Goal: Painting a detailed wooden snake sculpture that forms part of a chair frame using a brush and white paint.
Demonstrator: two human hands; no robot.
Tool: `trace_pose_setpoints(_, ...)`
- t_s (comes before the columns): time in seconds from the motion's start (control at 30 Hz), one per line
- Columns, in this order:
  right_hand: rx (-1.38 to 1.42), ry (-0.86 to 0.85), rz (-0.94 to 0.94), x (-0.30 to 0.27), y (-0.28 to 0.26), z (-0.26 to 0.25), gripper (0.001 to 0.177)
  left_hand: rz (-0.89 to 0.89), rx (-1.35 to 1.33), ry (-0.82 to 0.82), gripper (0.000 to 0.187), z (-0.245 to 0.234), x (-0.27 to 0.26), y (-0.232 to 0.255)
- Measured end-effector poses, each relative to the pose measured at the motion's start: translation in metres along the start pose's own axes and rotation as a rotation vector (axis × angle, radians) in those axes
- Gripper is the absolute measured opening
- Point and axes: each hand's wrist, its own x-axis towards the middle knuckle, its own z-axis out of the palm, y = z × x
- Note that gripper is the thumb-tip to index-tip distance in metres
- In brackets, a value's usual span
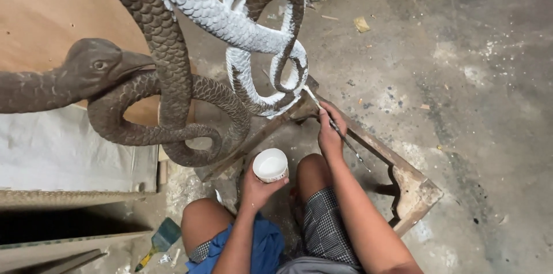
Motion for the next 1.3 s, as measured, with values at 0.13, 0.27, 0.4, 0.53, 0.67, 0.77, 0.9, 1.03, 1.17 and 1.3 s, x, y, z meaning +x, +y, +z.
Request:
trace_pose_setpoints(0.13,-0.001,0.001,0.032,0.003,0.005,0.0,0.022,0.005,0.022,-0.002,0.099,0.0,0.004,-0.011)
trace_pose_setpoints(0.27,0.036,-0.031,0.021,-0.003,0.005,0.003,0.022,0.002,0.011,-0.008,0.098,0.002,0.008,-0.012)
trace_pose_setpoints(0.4,0.001,-0.11,0.032,-0.013,0.001,-0.001,0.021,0.005,-0.013,-0.023,0.098,0.004,0.006,-0.009)
trace_pose_setpoints(0.53,-0.067,-0.066,-0.002,0.009,0.006,-0.006,0.022,0.015,-0.006,-0.033,0.096,0.002,0.006,-0.008)
trace_pose_setpoints(0.67,-0.039,-0.097,-0.044,0.003,0.001,-0.007,0.023,0.016,-0.017,-0.024,0.098,0.002,0.007,-0.01)
trace_pose_setpoints(0.77,-0.083,-0.166,-0.07,-0.008,0.002,-0.011,0.023,0.023,-0.03,-0.029,0.098,0.002,0.009,-0.015)
trace_pose_setpoints(0.9,-0.129,-0.19,-0.159,-0.006,-0.001,-0.014,0.025,0.023,-0.016,-0.054,0.098,0.002,0.011,-0.021)
trace_pose_setpoints(1.03,-0.225,-0.24,-0.121,-0.019,-0.013,-0.018,0.025,0.013,-0.029,-0.055,0.098,0.0,0.01,-0.012)
trace_pose_setpoints(1.17,-0.355,-0.27,-0.106,-0.036,-0.04,-0.043,0.018,0.073,0.012,-0.034,0.096,0.001,0.014,-0.021)
trace_pose_setpoints(1.3,-0.474,-0.383,-0.096,-0.054,-0.087,-0.071,0.004,0.181,0.088,-0.022,0.09,-0.003,0.005,-0.003)
